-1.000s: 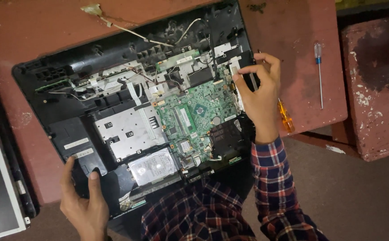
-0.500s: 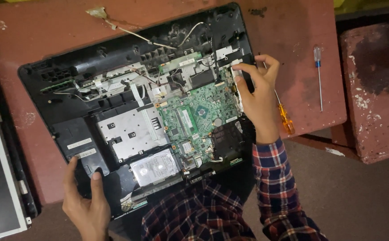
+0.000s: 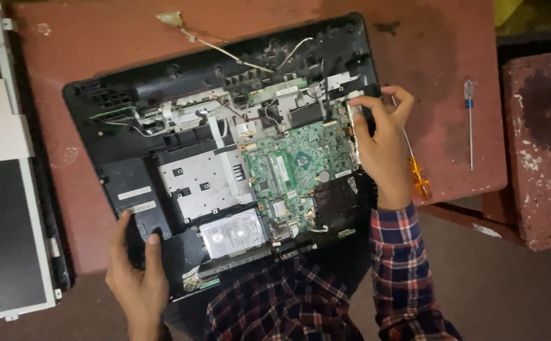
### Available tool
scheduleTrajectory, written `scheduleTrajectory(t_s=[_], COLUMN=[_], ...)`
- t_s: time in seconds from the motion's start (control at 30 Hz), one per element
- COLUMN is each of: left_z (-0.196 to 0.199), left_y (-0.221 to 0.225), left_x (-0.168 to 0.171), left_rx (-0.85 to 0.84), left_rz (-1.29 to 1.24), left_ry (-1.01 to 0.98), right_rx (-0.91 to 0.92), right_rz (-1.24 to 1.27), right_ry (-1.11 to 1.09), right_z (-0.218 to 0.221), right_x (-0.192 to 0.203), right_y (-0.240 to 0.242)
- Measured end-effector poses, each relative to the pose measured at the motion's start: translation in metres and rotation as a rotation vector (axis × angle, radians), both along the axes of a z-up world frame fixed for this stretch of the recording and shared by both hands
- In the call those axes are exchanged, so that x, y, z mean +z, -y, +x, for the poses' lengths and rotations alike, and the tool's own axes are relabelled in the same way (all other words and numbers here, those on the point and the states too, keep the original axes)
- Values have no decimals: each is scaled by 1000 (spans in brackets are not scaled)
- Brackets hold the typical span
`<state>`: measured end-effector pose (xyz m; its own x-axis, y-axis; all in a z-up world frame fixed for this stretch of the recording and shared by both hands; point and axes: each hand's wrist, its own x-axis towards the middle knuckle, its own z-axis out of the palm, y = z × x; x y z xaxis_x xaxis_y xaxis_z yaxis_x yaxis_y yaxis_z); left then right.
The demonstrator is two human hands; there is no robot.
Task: Disassembling an electronic device by removing screws and internal components using a manual screwdriver.
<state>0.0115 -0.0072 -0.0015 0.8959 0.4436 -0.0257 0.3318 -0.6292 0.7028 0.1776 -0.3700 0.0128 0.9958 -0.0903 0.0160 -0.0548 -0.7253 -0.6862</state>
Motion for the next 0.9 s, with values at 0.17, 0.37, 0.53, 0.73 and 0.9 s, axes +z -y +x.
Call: scheduleTrajectory(t_s=[0.17, 0.37, 0.53, 0.73, 0.9], left_z=[3, 4, 5, 4, 4], left_y=[2, 1, 2, 0, -2], left_x=[6, 8, 13, 8, 7], left_rx=[-4, 21, 30, 1, -43], left_rz=[-44, -98, -85, -106, -108], left_ry=[7, -24, -68, -21, 17], right_rx=[11, -15, -12, -6, 281], right_rz=[12, 0, -12, -123, -143], right_ry=[50, 20, 43, 296, 510], right_z=[1, 1, 0, -2, -9], right_x=[-1, -1, -7, -11, 8], right_y=[-1, -2, 0, -3, -42])
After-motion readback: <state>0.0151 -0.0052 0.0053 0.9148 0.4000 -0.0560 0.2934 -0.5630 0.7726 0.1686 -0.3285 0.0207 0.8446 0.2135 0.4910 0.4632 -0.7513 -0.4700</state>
